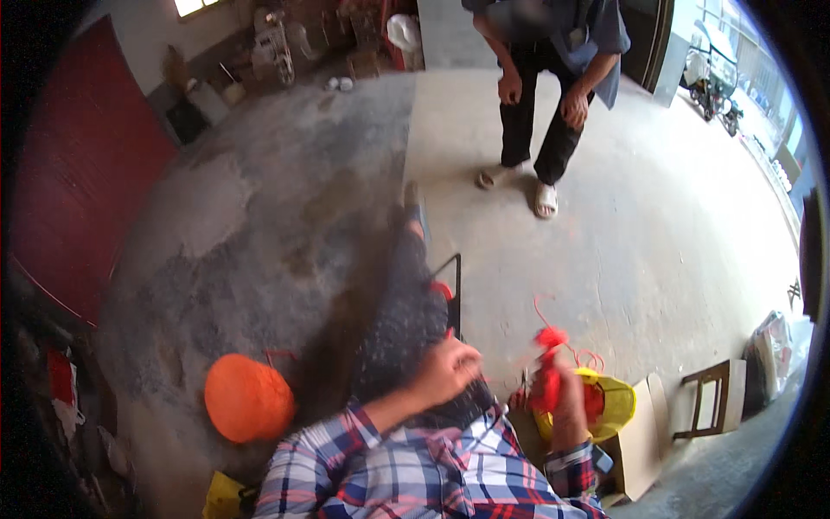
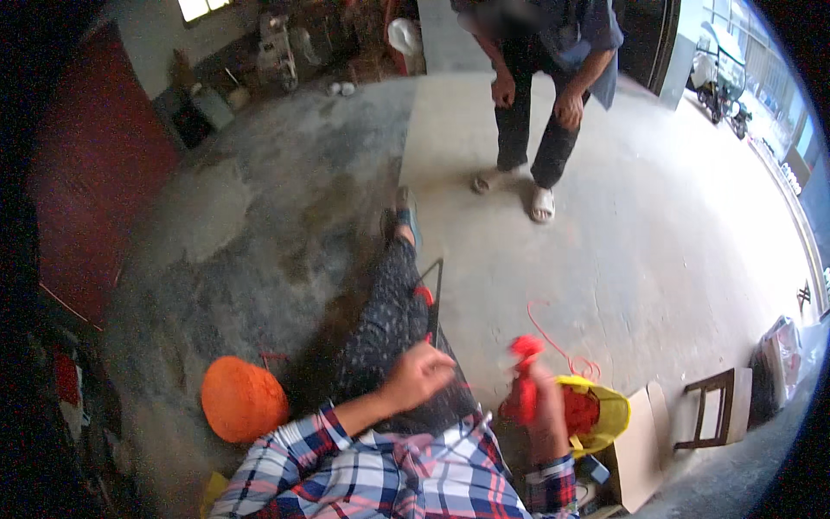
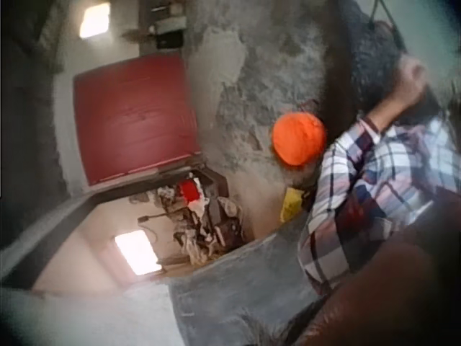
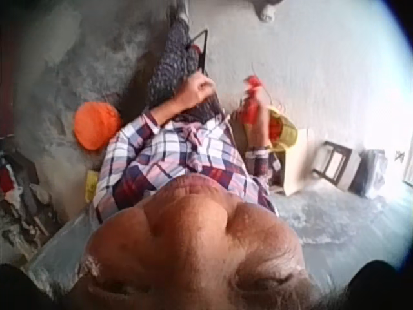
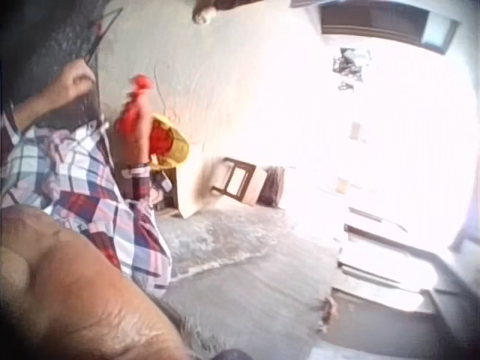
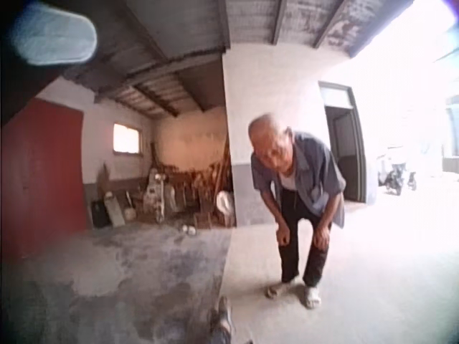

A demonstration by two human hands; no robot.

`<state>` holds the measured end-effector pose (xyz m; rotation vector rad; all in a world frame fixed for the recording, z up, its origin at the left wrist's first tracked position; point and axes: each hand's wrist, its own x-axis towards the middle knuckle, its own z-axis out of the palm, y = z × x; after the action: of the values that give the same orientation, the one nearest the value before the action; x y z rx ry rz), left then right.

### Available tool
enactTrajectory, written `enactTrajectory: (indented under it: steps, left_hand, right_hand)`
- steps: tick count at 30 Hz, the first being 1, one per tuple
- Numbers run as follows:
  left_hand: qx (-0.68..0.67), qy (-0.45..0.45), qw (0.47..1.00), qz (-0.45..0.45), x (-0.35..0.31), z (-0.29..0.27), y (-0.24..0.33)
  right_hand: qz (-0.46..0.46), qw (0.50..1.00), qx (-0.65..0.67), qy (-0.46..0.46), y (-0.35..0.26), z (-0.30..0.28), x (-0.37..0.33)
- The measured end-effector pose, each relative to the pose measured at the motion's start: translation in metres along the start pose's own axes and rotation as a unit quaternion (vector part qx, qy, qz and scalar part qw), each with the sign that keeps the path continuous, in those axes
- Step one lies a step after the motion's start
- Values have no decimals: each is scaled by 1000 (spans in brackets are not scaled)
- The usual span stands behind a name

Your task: The recorder is wrapping red string or yarn onto a small red frame, likely part of a furniture piece or decorative item.

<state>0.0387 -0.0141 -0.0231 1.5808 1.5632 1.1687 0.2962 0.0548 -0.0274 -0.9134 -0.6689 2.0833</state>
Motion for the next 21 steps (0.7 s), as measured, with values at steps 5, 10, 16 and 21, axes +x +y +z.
enactTrajectory:
  steps: [5, 10, 16, 21]
  left_hand:
    - [-176, -74, 980, -49, 0, 3, 42]
    - [-470, 52, 868, -152, 26, -34, 24]
    - [275, -122, 951, 76, 24, -61, -26]
    - [131, -87, 983, -95, 5, -2, -32]
  right_hand:
    - [116, 979, 48, -162, 62, 57, 23]
    - [166, 943, -135, -256, 46, 51, 52]
    - [38, 943, -305, -130, 44, 23, 90]
    - [41, 909, -341, -236, 92, 20, 95]
